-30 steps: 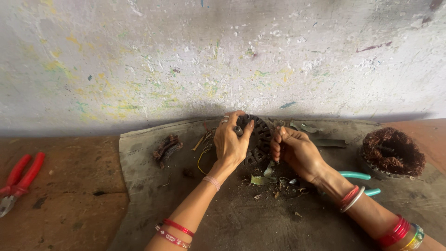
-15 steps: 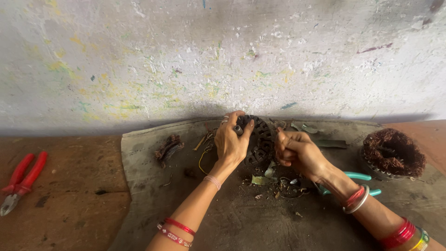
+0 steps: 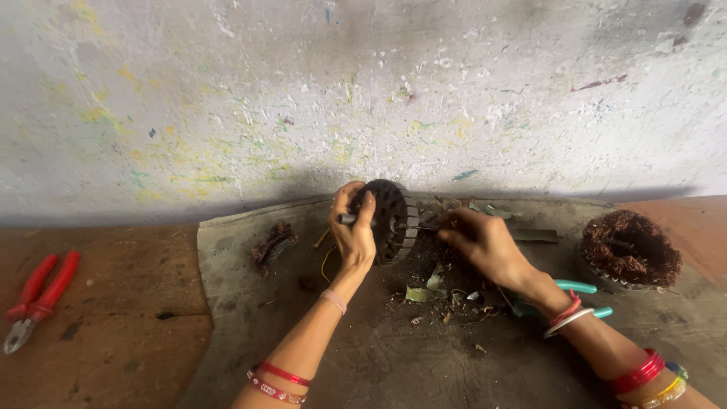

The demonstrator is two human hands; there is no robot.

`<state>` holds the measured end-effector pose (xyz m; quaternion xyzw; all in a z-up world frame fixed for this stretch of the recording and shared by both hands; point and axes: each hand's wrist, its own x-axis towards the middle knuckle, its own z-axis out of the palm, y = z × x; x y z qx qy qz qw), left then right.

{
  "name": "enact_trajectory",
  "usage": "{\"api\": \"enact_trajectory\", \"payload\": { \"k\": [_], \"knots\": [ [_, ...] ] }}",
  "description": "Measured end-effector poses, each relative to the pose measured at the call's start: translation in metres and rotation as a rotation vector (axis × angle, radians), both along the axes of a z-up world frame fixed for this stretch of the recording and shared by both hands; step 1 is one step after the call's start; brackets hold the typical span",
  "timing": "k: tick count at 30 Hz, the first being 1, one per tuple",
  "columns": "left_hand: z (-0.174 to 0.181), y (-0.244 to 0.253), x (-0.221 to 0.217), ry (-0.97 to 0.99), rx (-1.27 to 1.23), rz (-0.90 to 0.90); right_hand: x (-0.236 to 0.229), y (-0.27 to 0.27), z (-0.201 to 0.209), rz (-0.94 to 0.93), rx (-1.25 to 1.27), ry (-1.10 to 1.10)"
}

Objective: The person removes copper wire from a motor stator by hand, pulling strands from the slots and placing them aside. The hands repeatedly reach into the stator slots to extract wire throughout the clip.

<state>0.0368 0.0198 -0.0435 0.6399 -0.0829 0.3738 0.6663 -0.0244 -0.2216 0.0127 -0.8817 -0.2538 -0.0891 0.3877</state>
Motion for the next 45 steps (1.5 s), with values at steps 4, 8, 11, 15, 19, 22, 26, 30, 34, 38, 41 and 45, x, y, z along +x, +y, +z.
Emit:
{"api": "enact_trajectory", "payload": {
  "k": [4,8,11,15,19,22,26,30,34,38,41,45],
  "knots": [
    [0.006,0.002,-0.008,0.017,0.044,0.038,-0.013,0.012,0.008,0.009,-0.315,-0.294],
    [0.019,-0.009,-0.023,0.148,0.111,0.007,-0.015,0.006,0.014,-0.069,-0.448,-0.332],
    [0.024,-0.014,-0.027,0.210,0.233,0.067,-0.010,0.003,0.012,-0.098,-0.478,-0.346],
    [0.020,-0.022,-0.021,0.137,0.301,0.129,-0.005,0.001,0.005,-0.057,-0.515,-0.341],
    [0.024,-0.022,-0.020,0.287,0.438,0.125,-0.001,0.003,-0.001,-0.010,-0.501,-0.430],
    [0.028,-0.020,-0.024,0.279,0.512,0.129,0.002,0.005,-0.008,-0.030,-0.577,-0.381],
    [0.027,-0.020,-0.023,0.343,0.560,0.113,0.003,0.005,-0.009,-0.076,-0.624,-0.425],
    [0.022,-0.017,-0.021,0.361,0.569,0.102,-0.004,0.006,0.000,-0.166,-0.463,-0.565],
    [0.024,-0.013,-0.011,0.368,0.628,0.105,0.004,0.009,-0.001,-0.209,-0.543,-0.391],
    [0.022,-0.017,-0.013,0.400,0.585,0.072,0.004,0.010,-0.004,-0.207,-0.516,-0.401],
    [0.020,-0.016,-0.010,0.399,0.564,0.078,0.008,0.012,-0.006,-0.231,-0.515,-0.393],
    [0.015,-0.017,-0.010,0.322,0.557,0.092,0.010,0.011,-0.010,-0.284,-0.645,-0.277]
  ]
}}
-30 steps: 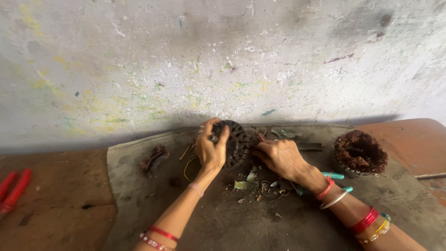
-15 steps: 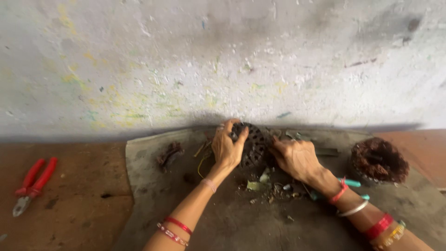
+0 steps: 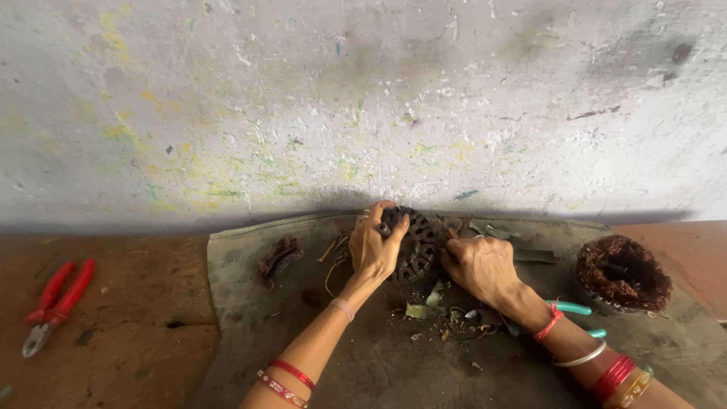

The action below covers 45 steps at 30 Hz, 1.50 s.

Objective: The person removes copper wire from a motor stator by hand, pulling strands from the slots and placing them aside. The hands repeatedly reach into the stator slots to extract wire throughout the clip.

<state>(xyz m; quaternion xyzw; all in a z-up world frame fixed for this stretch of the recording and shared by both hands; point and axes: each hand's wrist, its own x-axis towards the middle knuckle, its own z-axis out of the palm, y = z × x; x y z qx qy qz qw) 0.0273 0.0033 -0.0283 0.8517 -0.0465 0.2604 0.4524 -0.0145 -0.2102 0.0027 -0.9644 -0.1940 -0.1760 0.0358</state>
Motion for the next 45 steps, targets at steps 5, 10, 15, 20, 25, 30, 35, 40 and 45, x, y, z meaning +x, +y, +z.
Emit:
{"api": "enact_trajectory", "payload": {
  "k": [5,10,15,20,25,30,35,40,45],
  "knots": [
    [0.003,0.000,-0.001,0.030,0.013,-0.004,-0.001,0.004,0.002,-0.014,0.017,-0.025],
    [0.014,0.001,-0.009,0.111,0.030,-0.005,-0.001,0.000,0.006,0.081,0.146,-0.060],
    [0.018,0.005,-0.008,0.154,0.140,-0.014,-0.004,-0.005,0.003,0.216,0.293,-0.200],
    [0.013,0.004,-0.004,0.116,0.154,0.001,-0.011,-0.004,0.009,0.163,0.235,-0.020],
    [0.008,0.000,-0.006,-0.006,0.035,0.019,-0.006,-0.004,0.004,-0.006,0.447,0.210],
    [0.014,0.001,-0.018,-0.084,-0.070,0.019,0.004,-0.012,-0.009,0.161,0.679,0.287],
    [0.016,-0.003,-0.031,-0.546,-0.095,0.053,-0.016,0.005,0.006,0.163,0.717,0.371],
    [0.014,-0.006,-0.033,-0.617,-0.068,0.029,-0.035,0.012,0.031,0.119,0.724,0.311],
    [0.018,-0.002,-0.025,-0.506,0.005,-0.092,-0.024,0.009,0.018,0.033,0.725,0.247]
  ]
}}
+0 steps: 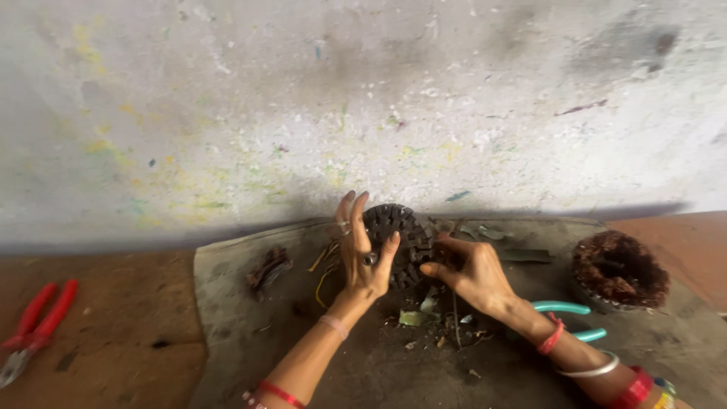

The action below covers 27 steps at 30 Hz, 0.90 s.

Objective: The person removes copper wire from a motor stator by hand, pulling strands from the slots and placing them aside. The hands repeatedly reach into the stator slots to extract wire throughout the clip.

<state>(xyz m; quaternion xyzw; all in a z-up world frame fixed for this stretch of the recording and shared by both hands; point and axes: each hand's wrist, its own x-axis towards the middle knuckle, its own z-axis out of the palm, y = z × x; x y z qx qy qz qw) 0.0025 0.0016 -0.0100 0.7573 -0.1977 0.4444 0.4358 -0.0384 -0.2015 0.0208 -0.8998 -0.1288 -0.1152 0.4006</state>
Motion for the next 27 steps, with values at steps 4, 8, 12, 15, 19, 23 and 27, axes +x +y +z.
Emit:
{"api": "enact_trajectory", "payload": {
  "k": [4,8,12,15,19,23,27],
  "knots": [
    [-0.004,0.005,0.005,0.121,0.011,-0.159,0.008,-0.005,-0.010,0.082,0.064,-0.135],
    [-0.010,0.004,0.013,0.029,0.122,-0.112,0.005,-0.009,-0.002,-0.022,-0.044,-0.038],
    [-0.010,0.007,0.013,0.114,0.333,-0.160,0.001,-0.015,0.008,-0.051,-0.057,-0.287],
    [0.001,0.009,0.012,0.301,0.320,-0.173,0.003,-0.017,0.014,-0.041,-0.076,-0.354],
    [0.024,0.024,-0.006,0.513,0.428,-0.275,-0.004,-0.016,0.016,-0.137,-0.084,-0.216],
    [0.045,0.035,-0.008,0.742,0.361,-0.470,-0.002,-0.011,0.011,-0.134,-0.028,-0.245],
    [0.033,0.011,-0.012,0.627,0.253,-0.306,-0.002,-0.008,0.006,-0.105,0.067,-0.220]
  ]
}}
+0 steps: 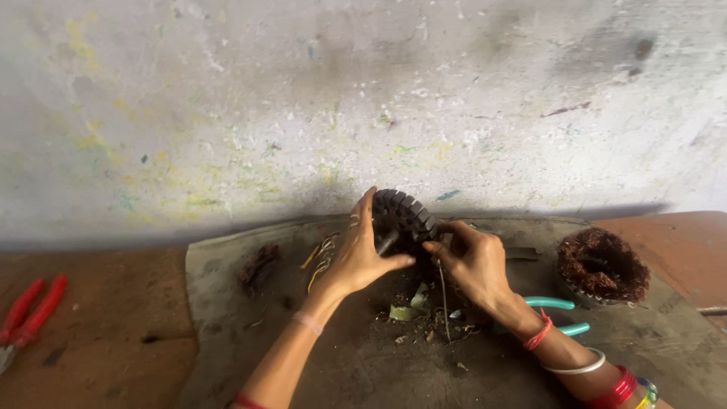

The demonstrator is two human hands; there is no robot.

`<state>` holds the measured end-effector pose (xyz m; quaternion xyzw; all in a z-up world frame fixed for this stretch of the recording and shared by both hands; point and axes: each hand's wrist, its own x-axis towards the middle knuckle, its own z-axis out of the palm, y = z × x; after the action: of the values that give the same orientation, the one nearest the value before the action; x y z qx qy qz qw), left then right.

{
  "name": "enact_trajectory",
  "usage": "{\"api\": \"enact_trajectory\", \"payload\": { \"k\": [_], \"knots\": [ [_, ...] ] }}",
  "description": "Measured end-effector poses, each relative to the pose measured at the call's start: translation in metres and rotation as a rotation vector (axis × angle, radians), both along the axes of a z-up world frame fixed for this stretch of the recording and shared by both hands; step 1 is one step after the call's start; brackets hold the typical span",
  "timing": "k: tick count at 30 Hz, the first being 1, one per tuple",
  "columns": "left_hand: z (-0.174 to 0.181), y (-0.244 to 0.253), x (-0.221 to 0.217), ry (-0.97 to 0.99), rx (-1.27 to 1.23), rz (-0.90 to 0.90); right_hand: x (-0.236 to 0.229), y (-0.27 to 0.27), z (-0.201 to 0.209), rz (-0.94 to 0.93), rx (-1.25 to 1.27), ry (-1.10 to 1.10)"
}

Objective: The person removes copper wire from a motor stator by hand, pulling strands from the slots and placing them aside. The hands repeatedly reach into the stator slots to extract wire throughout the clip.

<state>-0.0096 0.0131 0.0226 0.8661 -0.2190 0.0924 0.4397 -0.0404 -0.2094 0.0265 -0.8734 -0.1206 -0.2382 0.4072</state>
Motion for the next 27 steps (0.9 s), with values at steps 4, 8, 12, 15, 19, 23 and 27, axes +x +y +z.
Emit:
{"api": "enact_trajectory", "payload": {
  "k": [4,8,12,15,19,23,27],
  "knots": [
    [-0.018,-0.015,-0.002,-0.168,-0.334,0.212,-0.004,0.005,0.004,-0.043,0.017,0.022],
    [-0.041,-0.029,-0.001,-0.137,-0.524,0.320,-0.006,0.005,0.003,-0.026,0.054,0.022],
    [-0.046,-0.023,0.006,-0.603,-0.049,0.360,-0.009,0.008,0.003,-0.093,-0.013,0.060],
    [-0.029,-0.018,-0.004,-0.643,0.210,0.264,-0.011,0.010,0.002,-0.107,-0.025,0.005],
    [-0.001,-0.019,-0.015,-0.527,0.417,0.265,-0.010,0.009,0.003,-0.051,0.087,0.023],
    [0.001,-0.028,-0.023,-0.505,0.474,0.327,-0.008,0.009,-0.002,-0.060,0.064,0.055],
    [0.000,-0.027,-0.020,-0.463,0.415,0.381,-0.003,0.004,0.005,0.055,-0.002,0.044]
  ]
}}
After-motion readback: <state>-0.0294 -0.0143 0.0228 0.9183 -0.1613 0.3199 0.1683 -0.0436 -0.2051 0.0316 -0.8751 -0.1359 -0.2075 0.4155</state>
